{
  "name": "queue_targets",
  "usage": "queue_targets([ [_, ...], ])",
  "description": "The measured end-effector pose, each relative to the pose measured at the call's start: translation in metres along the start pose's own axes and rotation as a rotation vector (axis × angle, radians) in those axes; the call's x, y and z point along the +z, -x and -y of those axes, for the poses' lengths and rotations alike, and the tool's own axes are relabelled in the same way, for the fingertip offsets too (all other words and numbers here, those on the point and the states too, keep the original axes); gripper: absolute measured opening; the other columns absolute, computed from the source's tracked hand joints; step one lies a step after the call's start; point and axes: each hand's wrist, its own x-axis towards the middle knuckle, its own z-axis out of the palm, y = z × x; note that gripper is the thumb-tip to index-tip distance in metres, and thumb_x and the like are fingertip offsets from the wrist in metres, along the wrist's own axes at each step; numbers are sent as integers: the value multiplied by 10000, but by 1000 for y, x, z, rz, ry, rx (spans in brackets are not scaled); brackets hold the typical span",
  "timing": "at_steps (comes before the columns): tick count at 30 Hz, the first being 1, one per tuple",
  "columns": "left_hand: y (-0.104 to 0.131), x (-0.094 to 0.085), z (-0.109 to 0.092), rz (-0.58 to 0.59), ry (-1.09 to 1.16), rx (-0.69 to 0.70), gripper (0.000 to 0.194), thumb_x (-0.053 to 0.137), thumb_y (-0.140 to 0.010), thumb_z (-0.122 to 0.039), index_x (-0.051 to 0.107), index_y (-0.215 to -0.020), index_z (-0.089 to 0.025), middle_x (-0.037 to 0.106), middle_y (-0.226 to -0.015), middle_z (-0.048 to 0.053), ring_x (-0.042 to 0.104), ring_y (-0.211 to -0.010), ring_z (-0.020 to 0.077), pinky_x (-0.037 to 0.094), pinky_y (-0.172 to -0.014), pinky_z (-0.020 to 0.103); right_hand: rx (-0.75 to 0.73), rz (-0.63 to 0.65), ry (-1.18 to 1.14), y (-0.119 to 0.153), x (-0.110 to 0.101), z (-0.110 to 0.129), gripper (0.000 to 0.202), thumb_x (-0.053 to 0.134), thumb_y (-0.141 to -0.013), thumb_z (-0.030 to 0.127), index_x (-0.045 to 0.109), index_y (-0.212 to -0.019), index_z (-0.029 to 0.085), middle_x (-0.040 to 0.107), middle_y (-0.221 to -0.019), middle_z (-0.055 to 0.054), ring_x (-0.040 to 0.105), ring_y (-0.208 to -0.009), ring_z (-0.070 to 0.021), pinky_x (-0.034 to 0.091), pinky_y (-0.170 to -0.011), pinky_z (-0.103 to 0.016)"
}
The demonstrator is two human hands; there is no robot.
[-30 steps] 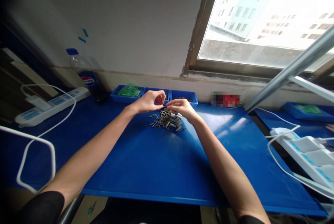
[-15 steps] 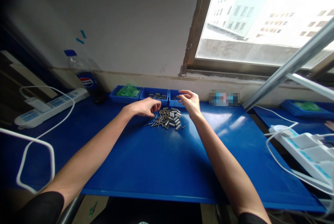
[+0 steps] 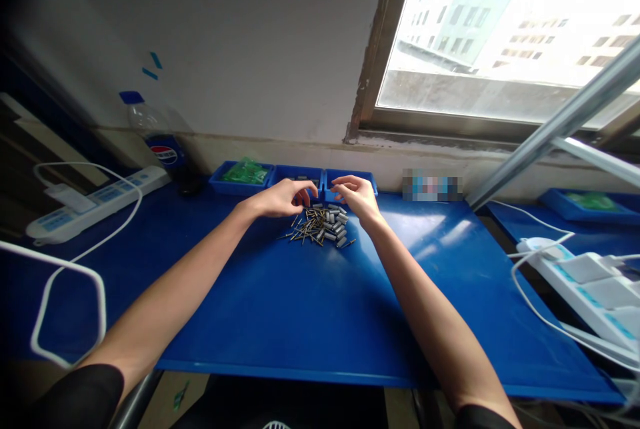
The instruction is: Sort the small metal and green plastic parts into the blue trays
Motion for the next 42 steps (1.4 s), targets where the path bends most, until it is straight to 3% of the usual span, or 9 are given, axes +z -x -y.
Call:
queue_targets([
  [4,-1,-1,-4,-100,84,77,498,616,-709,-60,692,-1184,-191,749,-845,7,698,-774,147,535,-725,221,16,41,10,0,1,-2,224,730,-740,282,770,-933,176,786,-823,-50,665,-673,-144,504,-609,-244],
  [9,-5,1,-3,-214,262,110,301,732,-736,-171,723,-1037,-159,741,-849,29,726,-786,158,585,-759,248,74,139,16,1,4,-2,237,776,-776,307,764,-977,183,795,-853,-59,689,-692,-146,522,-610,-235],
  [14,-7,2,-2,-320,324,104,262,793,-736,-243,730,-969,-142,740,-843,47,727,-776,163,598,-738,255,160,249,-112,3,6,-1,307,807,-834,426,750,-1023,190,803,-904,-88,726,-714,-155,561,-622,-237],
  [17,-8,3,-1,-342,331,106,276,804,-732,-251,732,-973,-136,743,-842,52,728,-771,163,596,-728,252,162,335,-227,5,4,-1,323,868,-790,405,767,-995,176,802,-927,-96,736,-754,-150,591,-697,-234],
  [28,-6,3,-4,-244,315,74,341,814,-731,-275,703,-1028,-150,735,-894,45,733,-825,171,587,-770,260,172,273,-278,3,2,-4,290,925,-679,321,801,-883,157,780,-821,-67,701,-706,-132,597,-737,-238],
  [31,-1,-4,-3,-127,84,-19,341,825,-707,-280,694,-1002,-171,733,-866,27,710,-784,170,546,-702,239,140,146,-211,1,0,-3,253,888,-691,302,795,-881,163,779,-823,-62,689,-695,-136,584,-687,-242],
  [35,5,-7,1,117,-181,-117,269,800,-685,-213,700,-932,-176,739,-870,30,680,-746,166,468,-602,218,107,-55,-76,-5,-7,-5,243,808,-728,273,782,-947,171,795,-889,-72,704,-724,-148,554,-622,-229],
  [38,4,-2,5,212,-243,-145,299,765,-653,-134,702,-942,-177,742,-871,30,673,-740,168,437,-569,216,109,-79,-64,-8,-11,-7,303,781,-735,275,768,-1023,182,805,-965,-83,714,-736,-153,552,-609,-232],
  [42,3,3,7,208,-263,-137,361,694,-610,-57,713,-950,-176,750,-888,33,670,-726,170,427,-546,221,108,-41,-66,-8,-10,-6,305,776,-738,291,762,-1023,183,804,-966,-87,720,-733,-159,565,-627,-246],
])
